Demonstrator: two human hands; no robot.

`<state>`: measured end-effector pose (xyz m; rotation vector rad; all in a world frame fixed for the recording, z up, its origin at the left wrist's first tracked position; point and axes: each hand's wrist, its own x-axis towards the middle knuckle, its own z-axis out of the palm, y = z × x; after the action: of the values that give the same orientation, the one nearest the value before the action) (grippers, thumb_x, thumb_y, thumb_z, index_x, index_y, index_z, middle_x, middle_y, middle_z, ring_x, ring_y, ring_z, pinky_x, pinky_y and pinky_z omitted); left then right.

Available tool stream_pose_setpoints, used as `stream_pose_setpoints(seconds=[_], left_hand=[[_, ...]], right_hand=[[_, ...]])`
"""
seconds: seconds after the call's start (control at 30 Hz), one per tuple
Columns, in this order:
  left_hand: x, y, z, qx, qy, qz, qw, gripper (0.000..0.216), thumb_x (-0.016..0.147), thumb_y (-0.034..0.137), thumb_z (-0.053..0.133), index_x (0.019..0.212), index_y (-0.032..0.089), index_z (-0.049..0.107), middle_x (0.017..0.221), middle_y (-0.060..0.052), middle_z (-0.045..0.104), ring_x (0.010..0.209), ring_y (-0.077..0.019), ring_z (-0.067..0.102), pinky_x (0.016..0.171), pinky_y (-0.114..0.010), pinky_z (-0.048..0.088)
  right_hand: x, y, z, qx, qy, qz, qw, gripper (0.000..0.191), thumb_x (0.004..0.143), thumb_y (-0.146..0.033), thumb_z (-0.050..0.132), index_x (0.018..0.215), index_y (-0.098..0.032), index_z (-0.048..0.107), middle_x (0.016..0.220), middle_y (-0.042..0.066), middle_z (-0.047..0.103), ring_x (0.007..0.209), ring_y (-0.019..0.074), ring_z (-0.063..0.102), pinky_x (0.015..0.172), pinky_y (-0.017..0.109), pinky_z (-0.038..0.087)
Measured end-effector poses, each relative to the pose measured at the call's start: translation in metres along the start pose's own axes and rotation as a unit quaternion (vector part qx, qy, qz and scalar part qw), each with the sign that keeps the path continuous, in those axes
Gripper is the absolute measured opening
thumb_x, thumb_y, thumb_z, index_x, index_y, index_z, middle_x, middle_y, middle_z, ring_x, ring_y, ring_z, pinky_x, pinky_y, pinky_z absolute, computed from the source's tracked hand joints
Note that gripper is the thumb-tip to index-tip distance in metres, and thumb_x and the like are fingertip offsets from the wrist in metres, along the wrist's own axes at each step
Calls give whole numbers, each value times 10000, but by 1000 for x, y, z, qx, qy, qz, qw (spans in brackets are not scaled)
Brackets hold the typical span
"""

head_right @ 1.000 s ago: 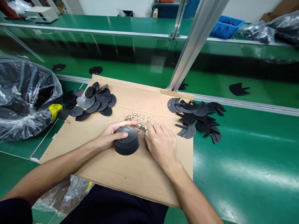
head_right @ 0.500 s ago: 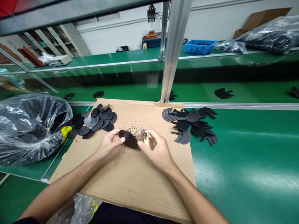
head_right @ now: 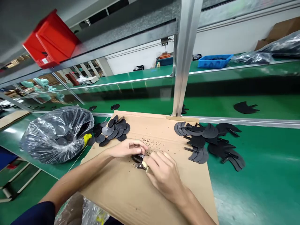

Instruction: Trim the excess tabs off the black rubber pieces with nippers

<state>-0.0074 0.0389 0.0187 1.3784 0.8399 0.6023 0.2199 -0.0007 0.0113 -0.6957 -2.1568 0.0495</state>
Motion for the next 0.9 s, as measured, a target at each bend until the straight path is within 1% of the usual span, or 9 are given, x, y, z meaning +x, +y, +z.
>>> stream_pose_setpoints(seconds=[0.1, 0.17, 0.27, 0.37, 0.47, 0.6, 0.73, 0.8, 0.9], left_hand=[[11, 15, -12, 131, -106, -16, 986, 376, 779, 468, 811, 975, 148, 785, 852, -57, 748, 737, -144, 644, 731, -251, 515], [22, 22, -22, 193, -102, 21, 976, 317, 812, 447, 775, 947, 161, 798, 836, -59, 754, 728, -156, 655, 713, -258, 518], [51, 33, -48, 297, 27, 86, 951, 235, 817, 392, 748, 923, 192, 810, 886, -77, 778, 787, -205, 689, 743, -298, 536], [93, 43, -83, 407, 236, 93, 878, 144, 781, 299, 734, 867, 211, 808, 940, -80, 791, 902, -252, 700, 868, -350, 543], [130, 47, -112, 428, 314, 77, 844, 177, 802, 240, 646, 891, 187, 789, 1057, -109, 781, 1054, -287, 685, 1017, -405, 500], [148, 40, -134, 433, 339, 23, 835, 94, 698, 178, 647, 710, 206, 735, 944, -98, 783, 1121, -328, 667, 1098, -450, 455], [158, 40, -142, 433, 337, -23, 836, 111, 597, 142, 674, 536, 214, 615, 826, -113, 764, 1169, -402, 640, 1128, -527, 417], [175, 43, -135, 424, 327, -20, 844, 109, 616, 159, 679, 549, 207, 609, 881, -128, 769, 1214, -413, 617, 1153, -534, 385], [218, 40, -105, 385, 278, 0, 880, 31, 671, 199, 698, 660, 194, 669, 941, -104, 779, 1159, -361, 654, 1125, -470, 430]], right_hand=[[-3, 0, 1, -44, -12, -8, 999, 196, 933, -91, 459, 912, -194, 624, 743, 28, 608, 663, 170, 483, 637, 302, 343], [-5, 1, 0, -48, -16, 25, 998, 215, 917, -113, 483, 1039, -188, 642, 849, 56, 651, 742, 187, 545, 678, 309, 385], [-7, 3, -1, -38, 2, 100, 994, 314, 892, -153, 533, 1190, -187, 628, 979, 90, 664, 853, 218, 596, 740, 332, 444], [-9, 5, -2, -37, 7, 126, 991, 309, 891, -171, 554, 1188, -182, 637, 943, 79, 643, 845, 220, 578, 733, 335, 442], [-11, 4, -1, -52, -14, 120, 991, 287, 883, -165, 563, 1160, -176, 637, 910, 67, 623, 845, 218, 542, 727, 332, 406], [-14, -2, 1, -69, -52, 112, 990, 286, 853, -165, 598, 1137, -169, 627, 902, 61, 602, 863, 221, 502, 733, 335, 374], [-14, -6, 1, -77, -69, 114, 988, 278, 881, -230, 612, 1151, -163, 619, 949, 73, 613, 890, 230, 472, 776, 350, 379], [-14, -9, 1, -81, -67, 124, 987, 280, 899, -223, 585, 1174, -174, 615, 975, 77, 624, 892, 234, 458, 807, 367, 385], [-13, -12, 1, -87, -60, 142, 984, 270, 915, -197, 539, 1173, -184, 616, 977, 82, 627, 881, 240, 445, 835, 394, 386]])
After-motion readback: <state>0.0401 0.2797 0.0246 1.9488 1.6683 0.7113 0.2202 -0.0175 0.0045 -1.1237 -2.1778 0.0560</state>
